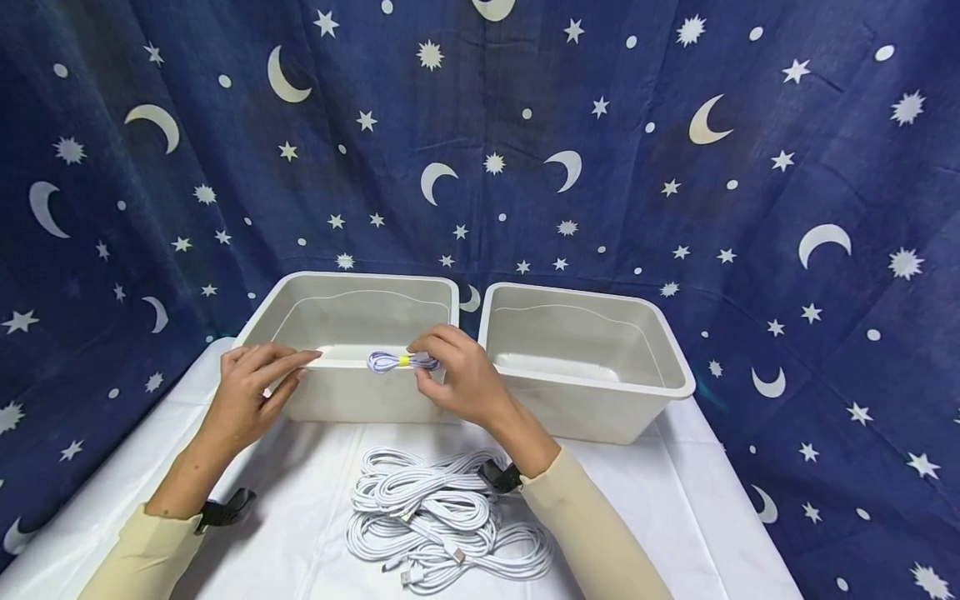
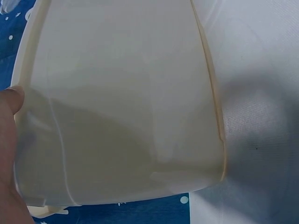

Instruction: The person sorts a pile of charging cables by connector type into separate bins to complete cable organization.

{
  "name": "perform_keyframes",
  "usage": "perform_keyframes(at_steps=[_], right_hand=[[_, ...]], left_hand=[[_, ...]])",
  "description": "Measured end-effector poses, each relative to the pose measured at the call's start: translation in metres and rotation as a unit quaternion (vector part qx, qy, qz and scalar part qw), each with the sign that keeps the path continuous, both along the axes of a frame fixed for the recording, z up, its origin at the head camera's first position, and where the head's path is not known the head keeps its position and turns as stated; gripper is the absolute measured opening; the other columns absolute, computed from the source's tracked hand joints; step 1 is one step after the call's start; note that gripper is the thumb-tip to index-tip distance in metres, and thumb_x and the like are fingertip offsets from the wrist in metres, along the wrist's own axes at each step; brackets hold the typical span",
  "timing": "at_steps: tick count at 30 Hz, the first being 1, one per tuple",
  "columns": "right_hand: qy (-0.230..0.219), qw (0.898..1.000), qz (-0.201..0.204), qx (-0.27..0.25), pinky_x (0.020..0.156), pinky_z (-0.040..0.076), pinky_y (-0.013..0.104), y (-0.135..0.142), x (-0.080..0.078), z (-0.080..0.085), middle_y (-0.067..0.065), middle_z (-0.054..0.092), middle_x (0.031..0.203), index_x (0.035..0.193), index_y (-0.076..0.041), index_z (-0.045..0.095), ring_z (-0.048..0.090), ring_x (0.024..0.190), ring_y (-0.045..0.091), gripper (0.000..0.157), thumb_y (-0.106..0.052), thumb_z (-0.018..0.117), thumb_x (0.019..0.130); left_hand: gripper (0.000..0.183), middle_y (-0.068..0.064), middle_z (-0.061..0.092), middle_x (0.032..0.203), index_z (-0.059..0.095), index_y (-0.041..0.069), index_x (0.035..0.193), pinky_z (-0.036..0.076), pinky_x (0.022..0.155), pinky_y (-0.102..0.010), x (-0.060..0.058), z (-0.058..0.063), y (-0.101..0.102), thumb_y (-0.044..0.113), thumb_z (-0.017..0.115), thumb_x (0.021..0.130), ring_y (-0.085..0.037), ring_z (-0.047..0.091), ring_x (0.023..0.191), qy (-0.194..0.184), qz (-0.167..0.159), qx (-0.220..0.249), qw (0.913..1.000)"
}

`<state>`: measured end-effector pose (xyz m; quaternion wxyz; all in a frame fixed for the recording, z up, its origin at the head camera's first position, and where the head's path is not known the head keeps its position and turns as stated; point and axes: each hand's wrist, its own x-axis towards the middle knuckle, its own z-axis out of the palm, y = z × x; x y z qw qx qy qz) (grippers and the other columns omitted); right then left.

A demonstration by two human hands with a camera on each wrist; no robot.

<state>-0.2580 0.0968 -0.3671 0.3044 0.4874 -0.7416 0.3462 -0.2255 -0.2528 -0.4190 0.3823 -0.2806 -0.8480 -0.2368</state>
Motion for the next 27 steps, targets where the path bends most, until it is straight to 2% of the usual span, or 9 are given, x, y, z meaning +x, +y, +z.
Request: perform_keyframes(at_steps=[5,10,16,27], right_hand=[[-0.010,1.000,-0.018,-0.009,0.081,0.055,0.029,-0.003,-0.009,-0.003,0.003,0.071,0.105,0.105,-0.004,0.074,0.065,0.095,0.016,0.021,0.002,0.075,0.085],[-0.018,0.999,-0.036,-0.011,0.087,0.055,0.031,-0.007,-0.015,-0.006,0.002,0.071,0.106,0.105,-0.006,0.074,0.067,0.099,0.016,0.021,0.000,0.075,0.085],[-0.022,0.999,-0.046,-0.011,0.091,0.056,0.032,-0.010,-0.020,-0.008,0.002,0.072,0.104,0.104,-0.006,0.074,0.068,0.101,0.017,0.020,0.000,0.076,0.084],[-0.024,0.999,-0.024,-0.013,0.094,0.055,0.031,-0.017,-0.022,-0.007,0.004,0.072,0.108,0.108,-0.005,0.074,0.068,0.102,0.020,0.024,0.001,0.075,0.085]], left_hand=[[0.033,-0.004,0.070,0.104,0.078,0.018,0.127,0.030,0.096,-0.056,-0.001,-0.001,0.000,0.009,0.075,0.096,-0.023,0.062,0.089,0.008,-0.004,0.003,1.0000],[0.033,-0.004,0.070,0.103,0.079,0.018,0.127,0.030,0.095,-0.056,-0.001,0.000,0.001,0.009,0.076,0.095,-0.023,0.063,0.089,0.013,-0.005,0.006,0.9999],[0.033,-0.003,0.070,0.104,0.078,0.018,0.128,0.030,0.096,-0.055,0.000,0.000,0.001,0.009,0.075,0.096,-0.022,0.063,0.091,0.002,0.002,0.004,1.0000],[0.034,-0.003,0.070,0.105,0.078,0.019,0.128,0.030,0.097,-0.056,0.000,0.002,0.001,0.009,0.075,0.096,-0.022,0.063,0.090,0.001,-0.001,0.005,1.0000]])
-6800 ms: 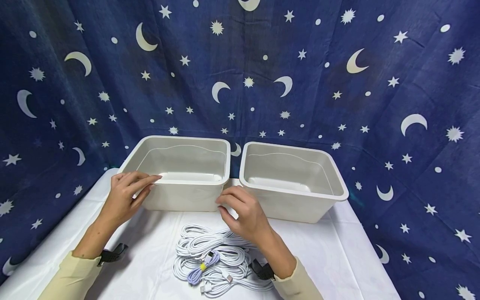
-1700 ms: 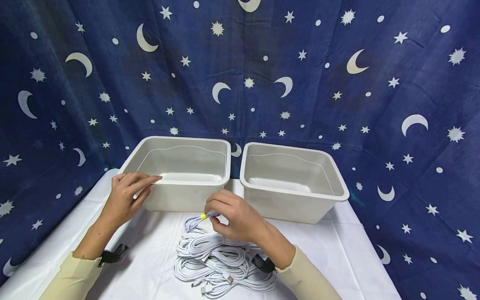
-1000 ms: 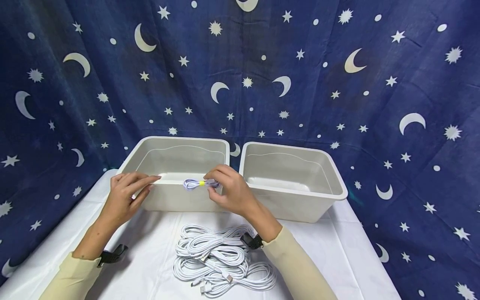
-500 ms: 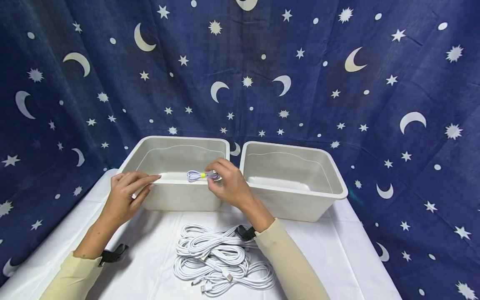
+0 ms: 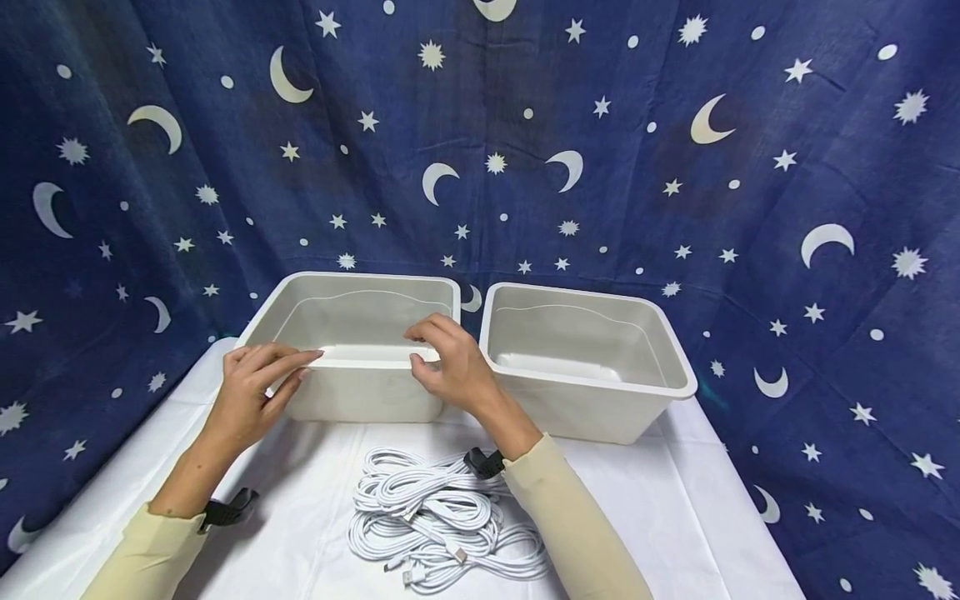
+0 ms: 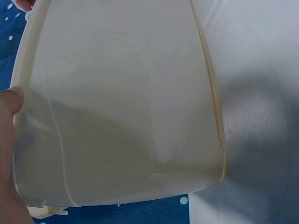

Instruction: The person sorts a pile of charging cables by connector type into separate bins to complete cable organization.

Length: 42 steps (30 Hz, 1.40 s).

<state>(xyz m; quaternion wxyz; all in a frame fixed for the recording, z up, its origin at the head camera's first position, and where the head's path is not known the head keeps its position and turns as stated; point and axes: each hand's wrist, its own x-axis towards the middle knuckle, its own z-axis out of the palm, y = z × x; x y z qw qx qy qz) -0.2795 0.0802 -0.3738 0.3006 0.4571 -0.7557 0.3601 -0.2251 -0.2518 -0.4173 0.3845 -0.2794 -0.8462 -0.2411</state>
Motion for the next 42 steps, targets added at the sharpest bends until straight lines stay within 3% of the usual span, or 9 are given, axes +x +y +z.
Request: perform_keyframes(at_steps=[7,19,35,42], right_hand=[[0.008,1.000,-0.004,0.017,0.093,0.055,0.028,0.002,0.004,-0.001,0.004,0.071,0.110,0.111,-0.006,0.072,0.066,0.100,0.017,0.024,-0.001,0.073,0.087],[0.042,0.999,-0.014,0.009,0.093,0.053,0.034,0.012,0.015,-0.002,0.004,0.072,0.109,0.110,-0.006,0.073,0.065,0.103,0.022,0.027,0.002,0.074,0.084],[0.029,0.999,-0.015,0.005,0.096,0.052,0.035,0.028,0.034,-0.014,0.006,0.071,0.111,0.112,-0.004,0.074,0.066,0.104,0.023,0.028,0.000,0.072,0.084],[0.025,0.999,-0.020,0.011,0.097,0.052,0.034,0.035,0.042,-0.019,0.006,0.070,0.112,0.113,-0.005,0.073,0.065,0.106,0.024,0.032,0.002,0.074,0.082]], left_hand=[[0.034,-0.003,0.070,0.105,0.078,0.018,0.129,0.030,0.097,-0.056,0.000,0.003,0.000,0.009,0.075,0.097,-0.023,0.063,0.090,-0.002,0.002,-0.003,1.0000],[0.032,-0.004,0.070,0.103,0.079,0.016,0.124,0.029,0.096,-0.056,-0.002,0.002,0.003,0.005,0.077,0.094,-0.025,0.063,0.092,0.005,-0.001,0.007,1.0000],[0.031,-0.004,0.070,0.103,0.079,0.017,0.125,0.029,0.098,-0.055,0.000,-0.001,0.001,0.008,0.077,0.095,-0.023,0.062,0.092,-0.003,0.003,0.008,1.0000],[0.036,-0.004,0.070,0.102,0.079,0.016,0.124,0.029,0.094,-0.056,-0.002,-0.001,0.001,0.003,0.079,0.090,-0.023,0.061,0.088,0.006,-0.005,0.013,0.9999]])
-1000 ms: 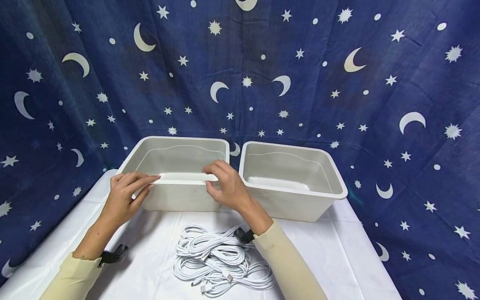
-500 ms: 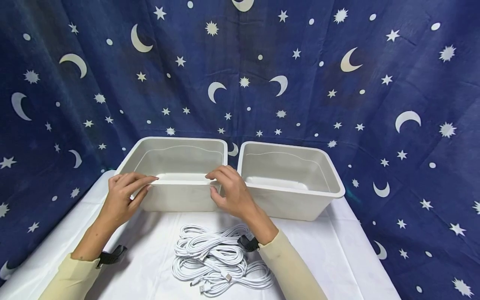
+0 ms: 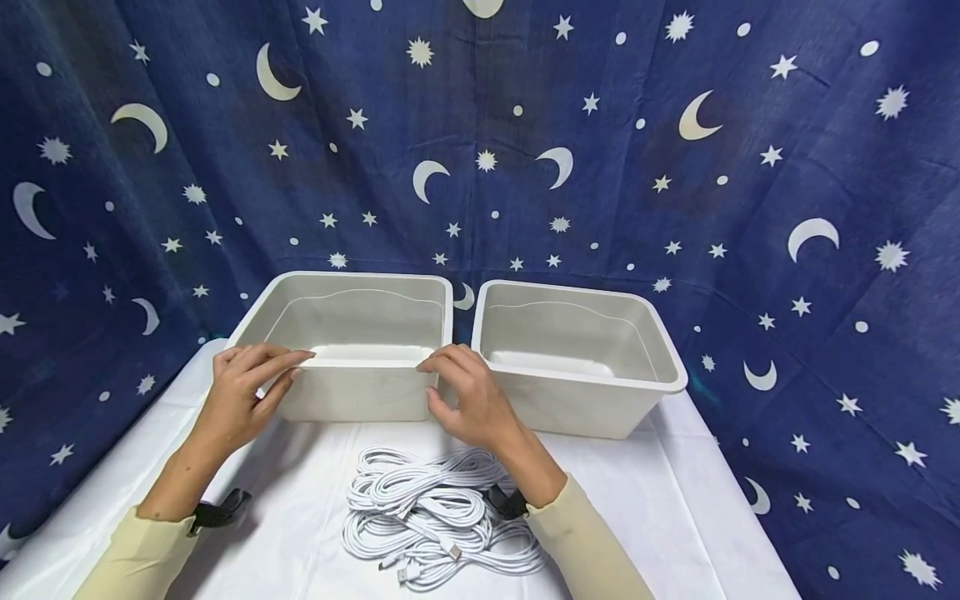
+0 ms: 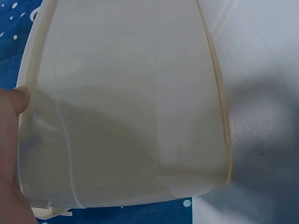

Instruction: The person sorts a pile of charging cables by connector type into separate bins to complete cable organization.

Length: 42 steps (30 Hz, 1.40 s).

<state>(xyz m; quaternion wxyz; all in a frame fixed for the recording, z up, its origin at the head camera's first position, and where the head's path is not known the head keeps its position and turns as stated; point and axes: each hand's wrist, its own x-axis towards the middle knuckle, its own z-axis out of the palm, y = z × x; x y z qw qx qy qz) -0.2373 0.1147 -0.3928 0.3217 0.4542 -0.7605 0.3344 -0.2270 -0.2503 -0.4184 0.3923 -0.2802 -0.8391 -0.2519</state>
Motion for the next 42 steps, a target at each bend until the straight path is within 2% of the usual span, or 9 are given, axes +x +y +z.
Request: perform_keyframes(at_steps=[11,23,32,42], right_hand=[[-0.009,1.000,0.023,0.006,0.096,0.053,0.035,0.007,0.014,-0.004,0.006,0.069,0.114,0.114,-0.005,0.072,0.065,0.107,0.024,0.032,0.000,0.077,0.084],[-0.009,1.000,0.017,0.018,0.092,0.051,0.035,0.020,0.027,-0.015,0.004,0.069,0.113,0.114,-0.007,0.073,0.064,0.105,0.022,0.032,-0.003,0.077,0.082],[-0.027,0.999,-0.001,0.041,0.095,0.052,0.034,0.033,0.037,-0.023,0.003,0.069,0.116,0.115,-0.009,0.073,0.065,0.108,0.022,0.033,-0.004,0.079,0.083],[-0.045,0.997,-0.010,0.067,0.098,0.050,0.031,0.044,0.045,-0.030,0.001,0.067,0.119,0.116,-0.009,0.074,0.064,0.110,0.020,0.031,-0.008,0.079,0.085]], left_hand=[[0.037,-0.004,0.071,0.103,0.079,0.017,0.125,0.030,0.093,-0.055,0.002,0.003,-0.001,0.004,0.079,0.090,-0.025,0.064,0.091,-0.001,-0.003,-0.005,1.0000],[0.038,-0.004,0.072,0.105,0.080,0.016,0.122,0.031,0.089,-0.055,0.005,0.011,0.006,0.004,0.082,0.086,-0.024,0.066,0.090,0.008,-0.002,0.003,1.0000],[0.026,-0.004,0.071,0.111,0.080,0.015,0.119,0.036,0.096,-0.055,0.004,0.015,0.018,0.013,0.080,0.093,-0.024,0.067,0.100,-0.018,-0.017,-0.006,0.9997],[0.024,-0.004,0.071,0.114,0.079,0.018,0.121,0.036,0.099,-0.054,0.000,0.025,0.041,0.020,0.076,0.097,-0.026,0.066,0.107,-0.019,-0.041,-0.011,0.9989]])
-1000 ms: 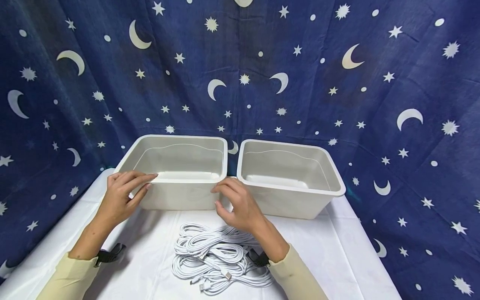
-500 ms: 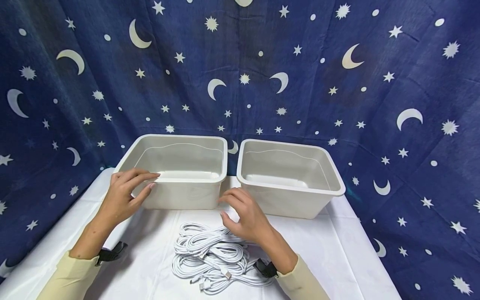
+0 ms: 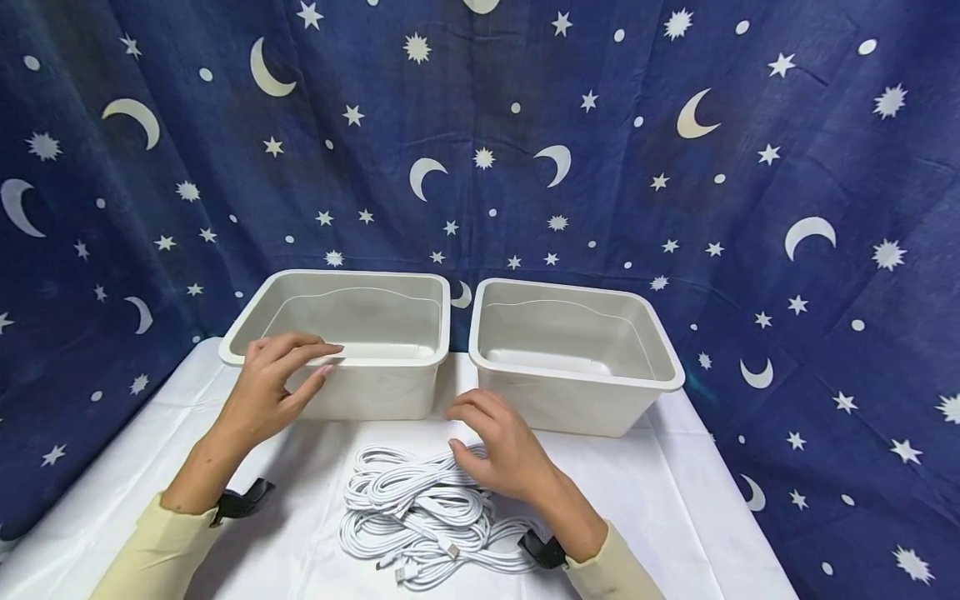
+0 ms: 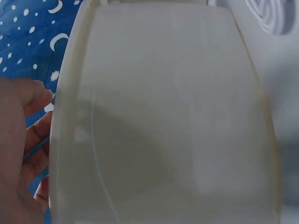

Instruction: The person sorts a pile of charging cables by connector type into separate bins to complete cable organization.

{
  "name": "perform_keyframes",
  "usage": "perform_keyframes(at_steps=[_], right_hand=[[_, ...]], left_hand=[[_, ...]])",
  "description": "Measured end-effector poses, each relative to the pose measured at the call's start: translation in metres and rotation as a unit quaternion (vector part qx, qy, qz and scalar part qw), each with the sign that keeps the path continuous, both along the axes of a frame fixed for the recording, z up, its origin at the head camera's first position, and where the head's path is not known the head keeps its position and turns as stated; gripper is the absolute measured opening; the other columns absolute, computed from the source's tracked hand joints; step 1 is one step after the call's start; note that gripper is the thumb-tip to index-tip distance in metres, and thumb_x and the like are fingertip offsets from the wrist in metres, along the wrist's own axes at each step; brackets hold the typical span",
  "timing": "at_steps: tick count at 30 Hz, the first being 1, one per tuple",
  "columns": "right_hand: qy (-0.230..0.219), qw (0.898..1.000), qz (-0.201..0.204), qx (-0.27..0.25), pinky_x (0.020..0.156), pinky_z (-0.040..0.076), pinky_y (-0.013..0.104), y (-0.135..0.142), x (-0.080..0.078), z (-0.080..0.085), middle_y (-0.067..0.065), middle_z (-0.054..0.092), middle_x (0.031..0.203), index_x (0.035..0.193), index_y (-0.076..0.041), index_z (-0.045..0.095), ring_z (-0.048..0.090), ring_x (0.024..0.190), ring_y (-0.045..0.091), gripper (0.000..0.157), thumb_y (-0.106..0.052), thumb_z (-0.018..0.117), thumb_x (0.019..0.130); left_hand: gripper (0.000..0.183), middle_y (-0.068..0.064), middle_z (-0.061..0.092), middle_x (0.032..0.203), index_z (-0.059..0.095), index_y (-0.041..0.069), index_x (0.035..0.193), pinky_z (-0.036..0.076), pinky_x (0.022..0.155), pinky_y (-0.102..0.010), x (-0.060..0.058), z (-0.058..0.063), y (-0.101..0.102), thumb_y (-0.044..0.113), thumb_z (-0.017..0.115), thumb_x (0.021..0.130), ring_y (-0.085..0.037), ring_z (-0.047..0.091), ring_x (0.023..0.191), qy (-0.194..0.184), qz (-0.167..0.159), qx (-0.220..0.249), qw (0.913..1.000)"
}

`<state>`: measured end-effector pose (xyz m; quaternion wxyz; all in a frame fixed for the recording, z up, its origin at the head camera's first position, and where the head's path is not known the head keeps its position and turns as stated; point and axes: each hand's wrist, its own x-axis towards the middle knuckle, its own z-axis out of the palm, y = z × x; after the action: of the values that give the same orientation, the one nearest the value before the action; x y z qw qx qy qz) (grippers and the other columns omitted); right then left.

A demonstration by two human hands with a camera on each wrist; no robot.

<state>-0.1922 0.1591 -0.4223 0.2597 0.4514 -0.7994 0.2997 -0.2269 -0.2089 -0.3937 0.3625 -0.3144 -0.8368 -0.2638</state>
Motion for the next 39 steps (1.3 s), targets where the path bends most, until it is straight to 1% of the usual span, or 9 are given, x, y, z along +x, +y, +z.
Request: perform_keyframes(at_steps=[4,8,15,20,24,27,32,36,39], right_hand=[[0.003,1.000,0.007,0.008,0.100,0.049,0.030,0.004,0.004,-0.002,0.001,0.067,0.120,0.116,-0.011,0.073,0.064,0.111,0.019,0.032,-0.009,0.079,0.085],[-0.003,1.000,0.011,0.017,0.101,0.049,0.032,0.007,0.007,-0.005,-0.001,0.067,0.120,0.117,-0.012,0.072,0.064,0.112,0.018,0.032,-0.011,0.079,0.086],[-0.017,0.999,0.011,0.042,0.098,0.053,0.035,0.009,0.011,-0.012,-0.003,0.066,0.121,0.119,-0.013,0.071,0.064,0.113,0.016,0.035,-0.008,0.080,0.086],[-0.032,0.998,0.014,0.060,0.099,0.054,0.036,0.008,0.013,-0.017,-0.003,0.066,0.123,0.122,-0.015,0.071,0.063,0.115,0.015,0.037,-0.010,0.081,0.087],[-0.032,0.997,0.019,0.067,0.098,0.054,0.036,0.007,0.013,-0.019,-0.003,0.066,0.123,0.122,-0.015,0.071,0.064,0.114,0.015,0.036,-0.010,0.081,0.088],[-0.031,0.996,0.016,0.077,0.098,0.054,0.035,0.007,0.013,-0.022,-0.004,0.066,0.123,0.123,-0.015,0.070,0.064,0.114,0.014,0.035,-0.011,0.080,0.089],[-0.025,0.995,0.008,0.093,0.098,0.054,0.037,0.006,0.012,-0.024,-0.005,0.067,0.123,0.123,-0.016,0.071,0.064,0.115,0.014,0.034,-0.013,0.080,0.090],[-0.020,0.994,0.003,0.106,0.100,0.053,0.038,0.004,0.012,-0.027,-0.005,0.067,0.123,0.122,-0.016,0.072,0.064,0.117,0.015,0.033,-0.015,0.079,0.091],[-0.017,0.993,-0.002,0.114,0.102,0.052,0.039,0.003,0.013,-0.029,-0.004,0.068,0.124,0.122,-0.015,0.073,0.064,0.119,0.016,0.032,-0.018,0.079,0.091]], left_hand=[[0.025,-0.003,0.071,0.115,0.079,0.019,0.122,0.036,0.098,-0.053,-0.002,0.006,0.014,0.021,0.076,0.097,-0.026,0.066,0.108,0.007,-0.017,-0.002,0.9998],[0.026,-0.003,0.071,0.114,0.079,0.020,0.122,0.037,0.097,-0.051,-0.004,0.010,0.029,0.022,0.077,0.097,-0.025,0.066,0.110,0.016,-0.034,-0.005,0.9993],[0.026,-0.003,0.070,0.115,0.078,0.019,0.122,0.039,0.096,-0.052,-0.007,0.019,0.055,0.022,0.076,0.097,-0.025,0.067,0.111,0.027,-0.066,-0.022,0.9972],[0.027,-0.004,0.069,0.115,0.077,0.018,0.123,0.044,0.099,-0.052,-0.009,0.023,0.075,0.021,0.077,0.096,-0.025,0.067,0.110,0.029,-0.086,-0.039,0.9951],[0.026,-0.003,0.069,0.116,0.077,0.018,0.124,0.046,0.102,-0.050,-0.010,0.027,0.091,0.020,0.076,0.098,-0.024,0.066,0.110,0.024,-0.099,-0.048,0.9936],[0.026,-0.002,0.068,0.116,0.077,0.018,0.125,0.047,0.104,-0.049,-0.010,0.028,0.105,0.020,0.076,0.098,-0.023,0.066,0.110,0.022,-0.110,-0.050,0.9924],[0.026,-0.002,0.068,0.116,0.076,0.019,0.126,0.049,0.105,-0.049,-0.010,0.030,0.129,0.023,0.073,0.101,-0.022,0.066,0.110,0.029,-0.123,-0.054,0.9904],[0.027,-0.002,0.068,0.117,0.075,0.018,0.126,0.049,0.105,-0.048,-0.010,0.030,0.146,0.026,0.073,0.101,-0.022,0.066,0.111,0.035,-0.127,-0.055,0.9897],[0.027,-0.002,0.068,0.118,0.075,0.018,0.126,0.049,0.105,-0.047,-0.009,0.030,0.157,0.024,0.074,0.100,-0.022,0.066,0.112,0.033,-0.128,-0.056,0.9897]])
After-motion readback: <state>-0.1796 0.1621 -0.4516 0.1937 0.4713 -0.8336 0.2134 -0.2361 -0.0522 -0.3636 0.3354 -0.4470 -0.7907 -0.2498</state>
